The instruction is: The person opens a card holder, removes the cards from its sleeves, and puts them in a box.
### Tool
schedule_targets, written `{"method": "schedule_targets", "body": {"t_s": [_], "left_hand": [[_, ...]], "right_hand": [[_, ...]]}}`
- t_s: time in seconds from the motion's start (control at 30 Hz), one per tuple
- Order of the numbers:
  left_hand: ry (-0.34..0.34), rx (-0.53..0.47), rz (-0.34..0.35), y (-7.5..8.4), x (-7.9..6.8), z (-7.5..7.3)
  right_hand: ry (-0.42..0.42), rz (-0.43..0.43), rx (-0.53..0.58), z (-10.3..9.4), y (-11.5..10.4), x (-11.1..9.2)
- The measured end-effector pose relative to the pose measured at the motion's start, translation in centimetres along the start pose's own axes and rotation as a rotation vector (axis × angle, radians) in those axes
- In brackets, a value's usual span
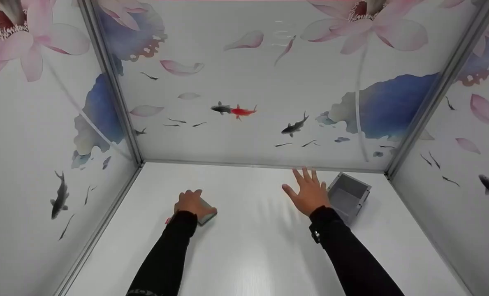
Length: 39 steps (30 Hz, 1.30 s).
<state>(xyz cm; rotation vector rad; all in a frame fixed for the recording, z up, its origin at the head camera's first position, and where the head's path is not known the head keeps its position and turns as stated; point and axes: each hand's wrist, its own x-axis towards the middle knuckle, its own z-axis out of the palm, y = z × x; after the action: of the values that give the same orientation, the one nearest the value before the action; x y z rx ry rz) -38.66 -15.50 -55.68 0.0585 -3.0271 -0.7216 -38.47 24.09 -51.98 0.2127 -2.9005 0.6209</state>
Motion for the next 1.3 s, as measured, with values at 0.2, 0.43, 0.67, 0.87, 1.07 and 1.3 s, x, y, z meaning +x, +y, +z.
{"method": "schedule_targets", "body": {"t_s": [0.2,0.43,0.67,0.87,1.07,1.3], "left_hand": [[0.006,0.016,-0.005,-1.7,-0.1,1.8],[0.005,-0.026,0.005,-2.3,-0.9,2.5],[0.018,-0.048,0.009,-2.5,-1.0,2.8],[-0.013,-0.102,0.088,-1.3,0.5,4.4],[-0.110,-0.116,0.217,3.2,-0.6,4.6],[-0.243,-0.108,0.321,8.2,-3.0,4.5]], "right_hand": [[-0.021,0.015,0.004,1.0,0.3,-0.8],[-0.021,0.022,0.012,1.8,0.6,-1.2],[-0.005,0.002,0.011,2.7,0.2,-1.3],[0.014,-0.038,0.019,3.3,-0.3,-1.5],[0.015,-0.116,0.023,4.6,-2.0,-2.2],[-0.055,-0.232,-0.011,6.3,-3.6,-3.2]]}}
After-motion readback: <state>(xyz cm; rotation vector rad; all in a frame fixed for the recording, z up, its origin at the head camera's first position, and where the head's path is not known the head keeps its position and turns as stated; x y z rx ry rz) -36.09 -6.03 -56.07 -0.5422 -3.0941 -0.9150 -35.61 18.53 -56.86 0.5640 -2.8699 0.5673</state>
